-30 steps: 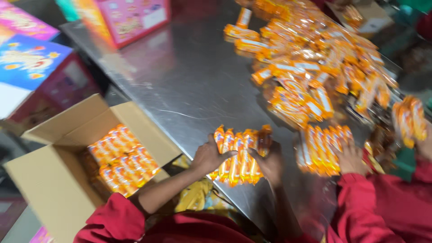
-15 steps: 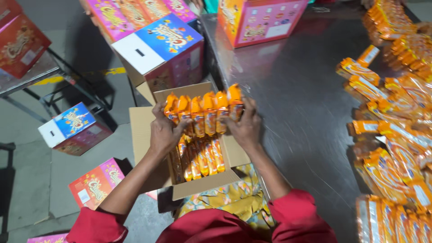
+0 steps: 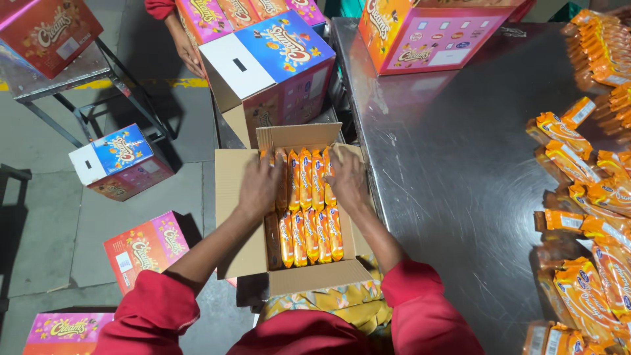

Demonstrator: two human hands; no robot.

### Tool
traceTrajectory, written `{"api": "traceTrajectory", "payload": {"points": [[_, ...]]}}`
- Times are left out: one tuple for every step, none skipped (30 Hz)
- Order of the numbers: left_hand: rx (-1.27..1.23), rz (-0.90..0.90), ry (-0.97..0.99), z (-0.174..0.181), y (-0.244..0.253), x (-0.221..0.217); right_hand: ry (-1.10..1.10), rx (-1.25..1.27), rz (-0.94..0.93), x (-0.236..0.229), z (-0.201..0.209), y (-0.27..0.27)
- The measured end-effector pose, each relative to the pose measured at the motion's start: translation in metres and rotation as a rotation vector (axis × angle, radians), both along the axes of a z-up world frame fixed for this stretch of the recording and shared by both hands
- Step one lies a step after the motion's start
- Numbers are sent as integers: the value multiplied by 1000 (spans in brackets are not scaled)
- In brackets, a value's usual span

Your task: The person packs orange snack bars into a cardboard box. They pick up bars from a metal table, arrange them in rows, and place them into the box. The person repeats this process, filling the box with snack bars.

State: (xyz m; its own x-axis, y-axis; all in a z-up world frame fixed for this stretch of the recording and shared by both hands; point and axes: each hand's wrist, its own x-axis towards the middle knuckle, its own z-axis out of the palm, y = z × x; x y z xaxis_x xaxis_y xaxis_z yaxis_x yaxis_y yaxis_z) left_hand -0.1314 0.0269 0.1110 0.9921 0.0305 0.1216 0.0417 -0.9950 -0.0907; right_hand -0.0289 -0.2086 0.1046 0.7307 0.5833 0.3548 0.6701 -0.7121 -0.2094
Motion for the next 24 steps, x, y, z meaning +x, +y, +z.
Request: {"api": "traceTrajectory", "payload": {"points": [[41,-65,10,-2,-6,-1,34,-12,74,-2,2,5],[80,-131,22,-4,-14,-1,69,-24,146,-5,4,9],[101,-139,112,-4,-20,-1,79,-108,167,-7,5,15],[117,-150,210,-5,-28,-4,96,-195,188,-14,5,19],[133,-161,308,-5,-34,-4,114,-282,208,-19,5,24],[128,-182,383,-4,-39,0,196,-400,190,-21,6,27],[124,-203,459,-2,-43,7,277,-518,169,-19,6,31],[120,-217,535,1,-42,17,356,-634,152,-13,8,37],[91,-210,598,3,-42,29,381,-671,173,-4,9,42],[66,-204,667,5,-38,41,411,-701,196,4,8,49],[41,-197,735,5,-33,51,441,-731,219,13,7,54],[-7,-197,792,4,-27,61,465,-784,265,21,5,59],[-57,-197,847,3,-21,71,488,-837,312,29,2,64],[-105,-202,889,1,-18,82,500,-891,350,39,-1,66],[-66,-277,890,-3,-16,86,543,-902,327,42,-6,69],[-33,-343,880,-8,-11,91,571,-919,307,49,-11,73],[1,-409,870,-14,-8,95,600,-936,287,54,-18,75],[-56,-349,862,-23,-4,97,574,-894,254,54,-28,76],[-113,-290,852,-33,1,97,549,-852,220,55,-39,75],[-170,-244,854,-47,1,93,541,-811,179,49,-53,68],[-184,-201,757,-61,2,87,408,-725,183,43,-67,64],[-198,-171,646,-75,1,88,263,-645,176,42,-77,59],[-214,-142,535,-88,2,89,117,-568,171,41,-85,55],[-224,-154,395,-100,3,86,93,-492,152,35,-90,53]]}}
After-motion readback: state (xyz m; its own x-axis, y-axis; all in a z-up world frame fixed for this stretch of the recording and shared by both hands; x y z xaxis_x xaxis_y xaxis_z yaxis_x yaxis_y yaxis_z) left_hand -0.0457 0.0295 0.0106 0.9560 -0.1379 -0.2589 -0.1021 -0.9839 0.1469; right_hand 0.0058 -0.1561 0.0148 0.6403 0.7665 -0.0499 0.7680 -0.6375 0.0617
